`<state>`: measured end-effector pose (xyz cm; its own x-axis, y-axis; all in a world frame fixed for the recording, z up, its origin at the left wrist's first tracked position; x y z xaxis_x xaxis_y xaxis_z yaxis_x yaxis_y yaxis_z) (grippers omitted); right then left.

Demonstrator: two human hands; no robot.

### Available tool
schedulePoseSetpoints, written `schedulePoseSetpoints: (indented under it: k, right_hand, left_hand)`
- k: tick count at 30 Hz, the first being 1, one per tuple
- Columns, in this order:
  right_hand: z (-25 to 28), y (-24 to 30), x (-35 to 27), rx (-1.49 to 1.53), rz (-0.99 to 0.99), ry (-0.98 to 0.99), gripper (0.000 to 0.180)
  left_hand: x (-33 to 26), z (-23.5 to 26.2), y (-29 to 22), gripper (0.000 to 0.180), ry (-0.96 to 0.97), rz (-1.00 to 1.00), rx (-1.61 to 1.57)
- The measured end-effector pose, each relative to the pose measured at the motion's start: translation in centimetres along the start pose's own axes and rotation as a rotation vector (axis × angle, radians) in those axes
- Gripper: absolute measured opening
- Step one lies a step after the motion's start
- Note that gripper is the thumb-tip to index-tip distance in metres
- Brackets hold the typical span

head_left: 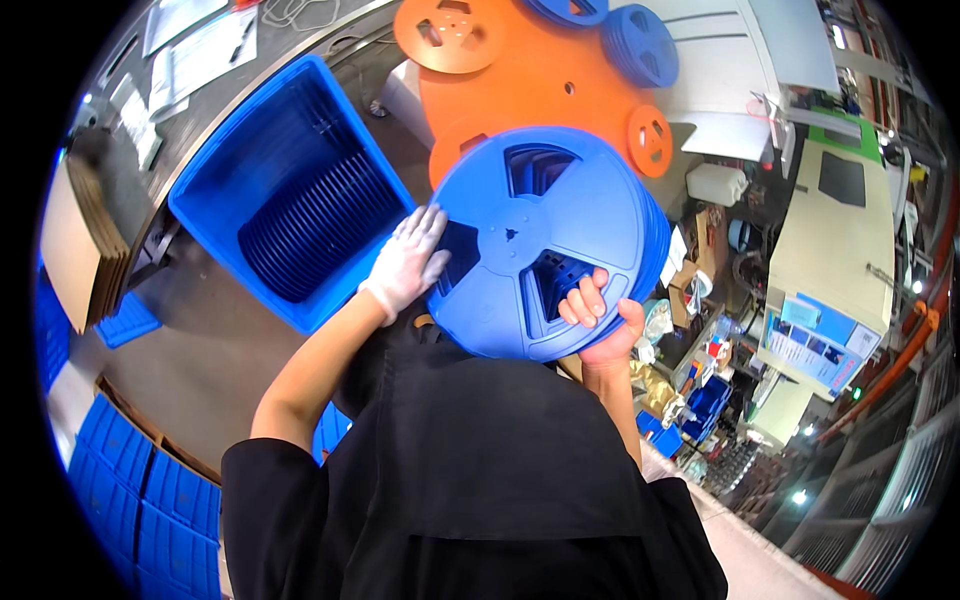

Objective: The person picks up blue plastic spools from a blue bin and stacks them into a pile on a table. The person handles the spools one by one, placing them on top of an existing stack of similar blue spools.

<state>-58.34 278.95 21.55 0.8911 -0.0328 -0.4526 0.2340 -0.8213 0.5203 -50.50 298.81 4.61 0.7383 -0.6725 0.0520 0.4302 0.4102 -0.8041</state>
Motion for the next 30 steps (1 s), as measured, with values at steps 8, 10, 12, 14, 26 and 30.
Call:
schedulePoseSetpoints:
  k: [8,10,12,14,26,30]
  right_hand:
    - [1.1,0.5,0.3,-0.01,0.046,0.0,0.037]
    - [1.3,0.4,0.2,-0.018,0.052,-0.026,0.037]
    - [1.4,0.5,0.2,-0.031,0.059,-0.014,0.038]
    - [1.4,0.5,0.0,-0.072,0.067,-0.091,0.04]
    - [2.1,0.8,0.1,-0.204,0.13,-0.371,0.038]
    - [1.8,0.4,0.6,-0.227,0.109,-0.362,0.037]
  left_hand:
    - [-3.1,2.9,-3.6,0.046,0.269,-0.49,0.075]
    - [-3.1,2.3,-3.6,0.038,0.252,-0.513,0.178]
    - [-3.1,2.1,-3.3,0.037,0.281,-0.468,0.166]
    - [-3.3,2.4,-3.2,0.036,0.283,-0.43,0.158]
    - [-7.0,7.2,2.9,0.031,-0.262,0.538,-1.749]
    - [-8.7,6.7,5.1,0.037,-0.415,0.375,-1.966]
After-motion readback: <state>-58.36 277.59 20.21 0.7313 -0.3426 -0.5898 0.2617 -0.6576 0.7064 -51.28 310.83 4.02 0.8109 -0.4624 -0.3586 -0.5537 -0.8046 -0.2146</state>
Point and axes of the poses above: each hand's wrist, its own x-axis towards the middle knuckle, its own z-axis out of the back of the hand, y = z × x, the point moved 5 cm from there along x, towards the middle knuckle, and after that the axes turned 2 degrees about -z, right-handed, at the moved point
